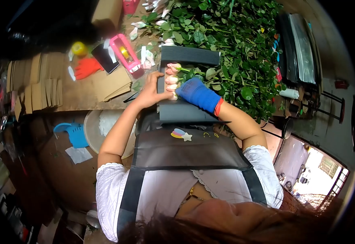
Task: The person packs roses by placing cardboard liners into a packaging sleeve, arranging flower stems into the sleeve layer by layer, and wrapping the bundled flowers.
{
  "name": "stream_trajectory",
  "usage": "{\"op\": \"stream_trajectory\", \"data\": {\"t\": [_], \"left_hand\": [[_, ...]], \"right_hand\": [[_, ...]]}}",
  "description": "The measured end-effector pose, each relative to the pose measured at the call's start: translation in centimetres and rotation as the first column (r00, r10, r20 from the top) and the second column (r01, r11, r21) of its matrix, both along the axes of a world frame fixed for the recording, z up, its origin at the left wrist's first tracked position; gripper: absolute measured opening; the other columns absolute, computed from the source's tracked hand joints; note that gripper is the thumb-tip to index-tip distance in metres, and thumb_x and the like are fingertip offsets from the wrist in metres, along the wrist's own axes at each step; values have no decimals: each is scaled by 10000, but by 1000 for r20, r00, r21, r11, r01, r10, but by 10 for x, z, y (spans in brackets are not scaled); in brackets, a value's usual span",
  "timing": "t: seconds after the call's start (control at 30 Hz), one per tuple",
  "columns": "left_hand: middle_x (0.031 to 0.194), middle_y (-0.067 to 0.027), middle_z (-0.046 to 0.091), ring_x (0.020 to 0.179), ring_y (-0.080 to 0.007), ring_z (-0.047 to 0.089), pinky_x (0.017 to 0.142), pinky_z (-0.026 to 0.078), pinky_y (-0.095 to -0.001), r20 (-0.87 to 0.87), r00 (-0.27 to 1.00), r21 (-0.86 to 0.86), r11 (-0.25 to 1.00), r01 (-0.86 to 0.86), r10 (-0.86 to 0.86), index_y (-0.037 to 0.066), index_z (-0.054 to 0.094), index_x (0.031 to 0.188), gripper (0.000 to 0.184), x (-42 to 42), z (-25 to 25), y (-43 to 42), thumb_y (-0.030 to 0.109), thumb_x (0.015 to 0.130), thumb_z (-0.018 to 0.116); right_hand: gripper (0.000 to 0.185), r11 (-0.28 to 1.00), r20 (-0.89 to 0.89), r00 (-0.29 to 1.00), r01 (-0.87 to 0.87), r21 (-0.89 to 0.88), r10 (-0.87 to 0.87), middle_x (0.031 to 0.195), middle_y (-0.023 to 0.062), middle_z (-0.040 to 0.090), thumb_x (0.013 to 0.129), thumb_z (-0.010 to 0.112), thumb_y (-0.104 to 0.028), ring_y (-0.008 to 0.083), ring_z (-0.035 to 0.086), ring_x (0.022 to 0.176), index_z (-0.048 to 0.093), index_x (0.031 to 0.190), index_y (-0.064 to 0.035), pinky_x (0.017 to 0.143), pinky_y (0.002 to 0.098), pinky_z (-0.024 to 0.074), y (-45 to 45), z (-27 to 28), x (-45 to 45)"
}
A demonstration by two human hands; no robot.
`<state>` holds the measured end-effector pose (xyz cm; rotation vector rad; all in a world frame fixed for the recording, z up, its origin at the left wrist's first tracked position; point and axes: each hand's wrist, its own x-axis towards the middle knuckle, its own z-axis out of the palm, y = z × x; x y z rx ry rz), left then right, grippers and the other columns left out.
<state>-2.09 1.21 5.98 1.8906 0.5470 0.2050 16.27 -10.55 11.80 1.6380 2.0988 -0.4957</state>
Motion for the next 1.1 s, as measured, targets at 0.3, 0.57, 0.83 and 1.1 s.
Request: {"op": "stream_trajectory", "data": {"t": [0.3, 0.57, 0.83, 1.1], "left_hand": [[1508, -356, 136, 1470, -503, 72, 1196, 171, -503, -123, 969, -20, 977, 212, -212, 115, 245, 1472, 1048, 12, -1, 6, 424, 690, 871], [1496, -331, 154, 1463, -493, 91, 1196, 175, -484, -174, 964, -42, 980, 195, -199, 131, 265, 1467, 1014, 12, -2, 5, 407, 699, 867], [1173, -164, 483, 1132, -328, 485, 1000, 396, -404, 42, 997, 116, 991, -65, 60, 61, 568, 1195, 584, 20, -24, -2, 301, 736, 838], [1091, -127, 481, 1057, -289, 514, 955, 411, -366, 85, 991, 41, 994, -103, 99, 73, 564, 1214, 575, 23, -23, -9, 266, 740, 826]], "right_hand": [[249, 904, -214, 891, 422, 64, -401, 868, 95, 713, 887, 587, -389, 298, 701, 812, 652, 990, -171, 681, 450, 523, -17, 15, 13], [179, 921, -172, 922, 369, 123, -347, 835, 93, 708, 903, 565, -285, 295, 700, 786, 646, 958, -135, 679, 423, 516, -8, -3, -2], [182, 884, -248, 891, 429, 186, -380, 803, 107, 700, 884, 588, -289, 317, 688, 748, 630, 923, -117, 643, 455, 505, -14, -1, 2], [167, 813, -218, 832, 550, 192, -511, 811, 122, 705, 852, 613, -275, 321, 701, 750, 629, 868, -110, 610, 448, 517, -2, -9, 2]]}}
